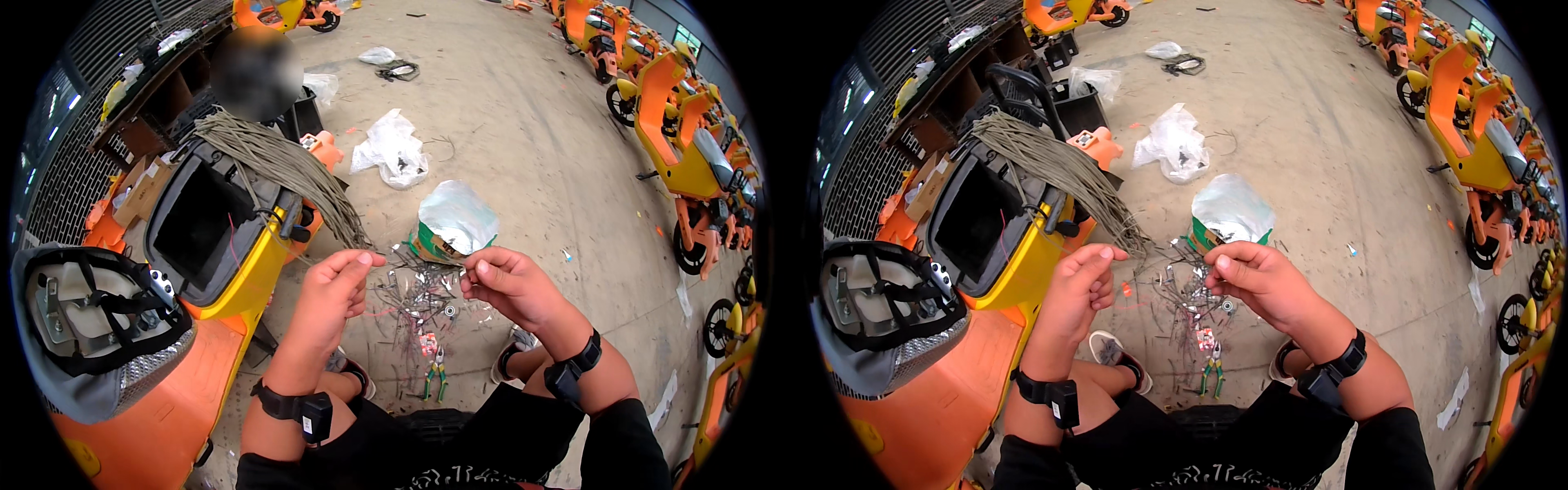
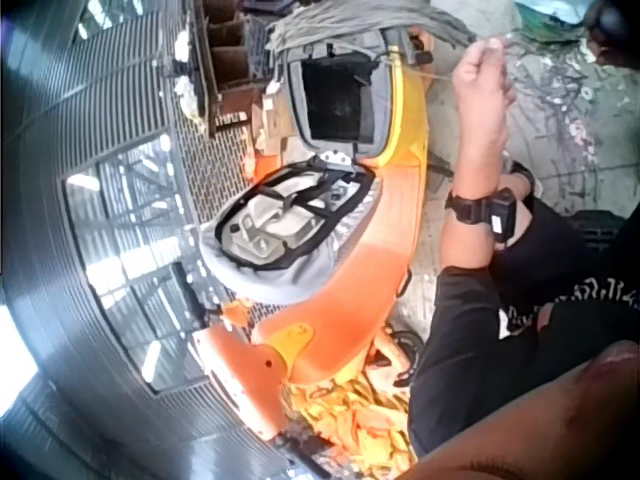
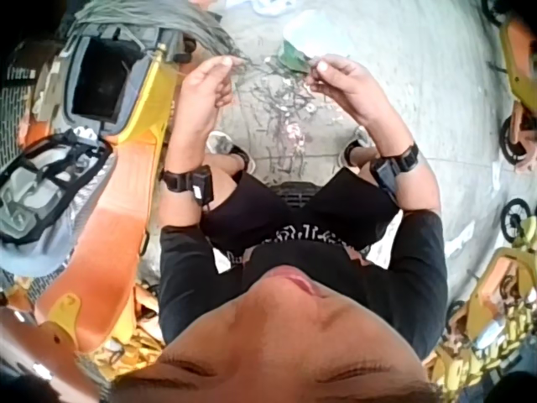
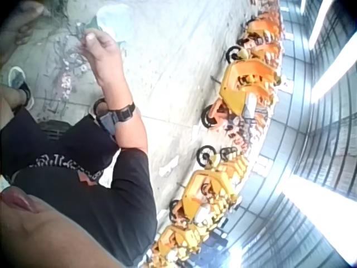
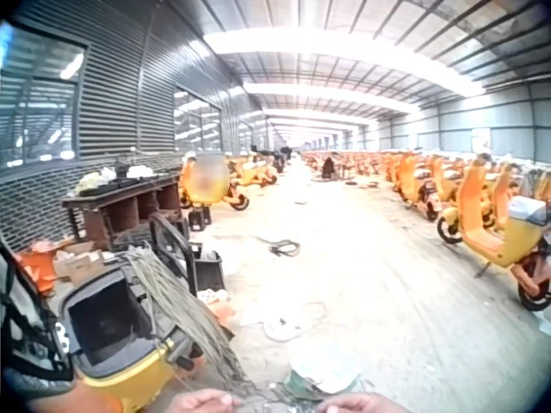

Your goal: The person strips insulation from the ends of several thin wires using a wire stripper and twists the exposed copper strands together by hand.

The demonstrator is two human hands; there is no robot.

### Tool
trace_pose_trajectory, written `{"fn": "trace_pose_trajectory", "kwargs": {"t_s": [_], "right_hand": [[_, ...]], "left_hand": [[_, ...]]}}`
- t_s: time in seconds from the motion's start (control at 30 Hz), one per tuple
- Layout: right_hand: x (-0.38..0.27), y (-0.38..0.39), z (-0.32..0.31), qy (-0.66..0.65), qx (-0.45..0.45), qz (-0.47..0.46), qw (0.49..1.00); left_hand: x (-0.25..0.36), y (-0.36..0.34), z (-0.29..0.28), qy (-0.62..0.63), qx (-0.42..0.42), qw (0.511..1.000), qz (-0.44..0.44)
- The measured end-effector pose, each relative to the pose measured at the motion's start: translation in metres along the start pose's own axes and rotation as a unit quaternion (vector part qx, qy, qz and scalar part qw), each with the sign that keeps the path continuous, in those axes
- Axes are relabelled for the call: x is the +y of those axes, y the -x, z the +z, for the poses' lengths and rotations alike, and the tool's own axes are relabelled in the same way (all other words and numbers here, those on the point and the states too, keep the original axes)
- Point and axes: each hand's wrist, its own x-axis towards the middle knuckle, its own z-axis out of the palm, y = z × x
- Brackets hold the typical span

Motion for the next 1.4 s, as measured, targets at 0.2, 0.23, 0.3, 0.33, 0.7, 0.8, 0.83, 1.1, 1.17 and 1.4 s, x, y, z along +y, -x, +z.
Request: {"fn": "trace_pose_trajectory", "kwargs": {"t_s": [0.2,0.23,0.3,0.33,0.7,0.8,0.83,1.1,1.17,1.4], "right_hand": [[0.0,0.0,0.003,0.045,-0.008,-0.03,0.999],[-0.001,0.001,0.003,0.062,-0.006,-0.035,0.997],[-0.001,0.002,0.004,0.076,-0.005,-0.037,0.996],[-0.002,0.002,0.004,0.083,-0.004,-0.038,0.996],[0.007,-0.002,0.012,0.459,0.141,-0.187,0.857],[0.006,0.002,0.017,0.518,0.148,-0.268,0.799],[0.005,0.004,0.019,0.54,0.152,-0.296,0.773],[0.005,0.002,0.037,0.7,0.062,-0.406,0.584],[0.006,-0.002,0.033,0.715,0.035,-0.391,0.579],[0.004,-0.005,0.017,0.603,0.005,-0.272,0.75]], "left_hand": [[0.0,0.001,0.001,0.004,-0.005,1.0,0.003],[-0.001,0.0,0.001,0.004,-0.006,1.0,0.003],[-0.001,0.0,0.002,0.004,-0.008,1.0,0.002],[-0.001,0.0,0.002,0.004,-0.009,1.0,0.002],[0.0,0.001,0.005,0.015,-0.039,0.999,-0.026],[-0.001,0.002,0.007,0.009,-0.036,0.999,-0.033],[-0.002,0.002,0.008,0.005,-0.035,0.999,-0.035],[-0.019,-0.002,0.026,-0.2,-0.11,0.973,-0.034],[-0.021,-0.002,0.03,-0.221,-0.128,0.966,-0.032],[-0.021,-0.002,0.029,-0.235,-0.128,0.963,-0.036]]}}
